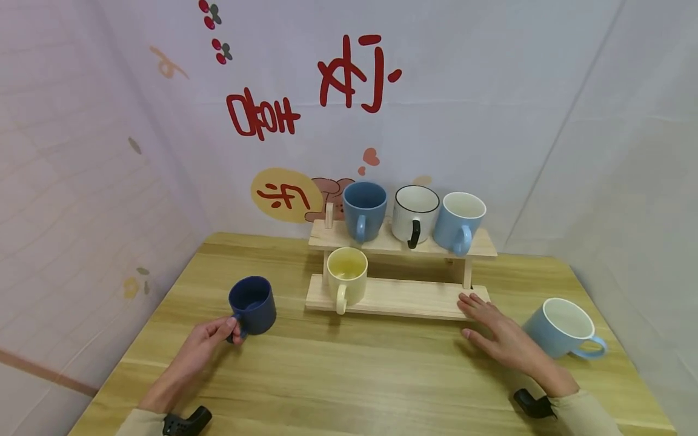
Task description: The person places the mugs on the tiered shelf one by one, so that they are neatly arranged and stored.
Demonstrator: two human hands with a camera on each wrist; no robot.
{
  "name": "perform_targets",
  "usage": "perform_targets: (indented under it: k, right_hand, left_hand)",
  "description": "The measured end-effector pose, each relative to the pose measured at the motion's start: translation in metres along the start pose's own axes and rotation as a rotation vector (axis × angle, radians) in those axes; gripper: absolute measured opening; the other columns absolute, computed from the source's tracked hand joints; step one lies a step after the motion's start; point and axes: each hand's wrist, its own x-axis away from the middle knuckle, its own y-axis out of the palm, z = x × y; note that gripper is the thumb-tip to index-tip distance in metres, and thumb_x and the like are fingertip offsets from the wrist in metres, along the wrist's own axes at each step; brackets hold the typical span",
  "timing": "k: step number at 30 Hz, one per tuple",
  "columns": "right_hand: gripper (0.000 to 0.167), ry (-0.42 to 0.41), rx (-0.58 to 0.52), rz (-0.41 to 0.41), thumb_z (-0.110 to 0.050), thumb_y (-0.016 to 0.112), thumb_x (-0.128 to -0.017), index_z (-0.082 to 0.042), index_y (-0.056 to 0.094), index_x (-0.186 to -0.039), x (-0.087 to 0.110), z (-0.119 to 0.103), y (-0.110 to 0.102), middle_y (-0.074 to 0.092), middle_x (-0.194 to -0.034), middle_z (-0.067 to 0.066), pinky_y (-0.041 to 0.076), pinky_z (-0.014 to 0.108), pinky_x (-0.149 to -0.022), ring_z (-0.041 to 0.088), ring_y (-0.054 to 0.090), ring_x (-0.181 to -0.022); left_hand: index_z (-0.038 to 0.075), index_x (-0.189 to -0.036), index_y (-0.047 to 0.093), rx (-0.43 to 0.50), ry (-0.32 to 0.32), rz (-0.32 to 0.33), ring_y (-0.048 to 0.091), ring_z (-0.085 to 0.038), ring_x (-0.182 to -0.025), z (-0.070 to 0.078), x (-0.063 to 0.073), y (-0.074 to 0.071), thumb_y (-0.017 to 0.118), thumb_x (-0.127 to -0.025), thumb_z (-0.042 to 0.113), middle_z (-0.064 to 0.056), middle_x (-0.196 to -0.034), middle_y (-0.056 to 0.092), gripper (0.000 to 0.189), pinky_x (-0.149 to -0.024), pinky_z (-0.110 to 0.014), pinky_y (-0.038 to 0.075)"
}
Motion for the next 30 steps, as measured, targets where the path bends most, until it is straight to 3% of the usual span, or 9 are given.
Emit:
perform_targets:
  k: [5,14,24,30]
  right_hand:
    - [0.058,-0.006,0.001,-0.007,-0.015,0.076,-0.095,0.002,0.056,-0.146,-0.004,-0.001,-0.002,0.049,-0.154,0.023,0.008,0.017,-0.123,0.04,0.039,-0.147]
    - [0.058,0.004,-0.009,-0.009,-0.015,0.077,-0.094,0.003,0.056,-0.146,-0.001,-0.001,-0.002,0.049,-0.153,0.024,0.007,0.015,-0.122,0.038,0.038,-0.148]
    - [0.056,0.004,-0.024,-0.012,-0.013,0.075,-0.095,0.003,0.056,-0.145,-0.002,-0.002,-0.003,0.049,-0.153,0.025,0.008,0.016,-0.123,0.033,0.035,-0.151]
    - [0.054,0.008,-0.029,-0.017,-0.012,0.074,-0.096,0.003,0.056,-0.145,-0.001,-0.002,-0.003,0.049,-0.153,0.025,0.008,0.016,-0.122,0.029,0.034,-0.152]
  left_hand:
    - [-0.011,-0.097,0.064,0.053,-0.022,0.079,0.065,-0.014,-0.09,0.004,0.006,0.008,0.043,-0.114,0.021,-0.01,-0.087,0.07,0.042,-0.086,-0.016,0.044]
    - [-0.011,-0.1,0.066,0.088,-0.008,0.15,0.07,-0.008,-0.096,0.023,0.013,0.022,0.044,-0.114,0.023,-0.01,-0.094,0.076,0.043,-0.091,-0.012,0.045]
    - [-0.016,-0.099,0.063,0.223,0.178,0.219,0.073,-0.01,-0.094,0.045,0.018,0.041,0.042,-0.112,0.008,-0.012,-0.091,0.075,0.035,-0.093,-0.015,0.048]
    - [-0.016,-0.096,0.064,0.254,0.203,0.274,0.073,-0.011,-0.092,0.061,0.023,0.05,0.042,-0.112,0.008,-0.008,-0.09,0.076,0.036,-0.093,-0.017,0.05]
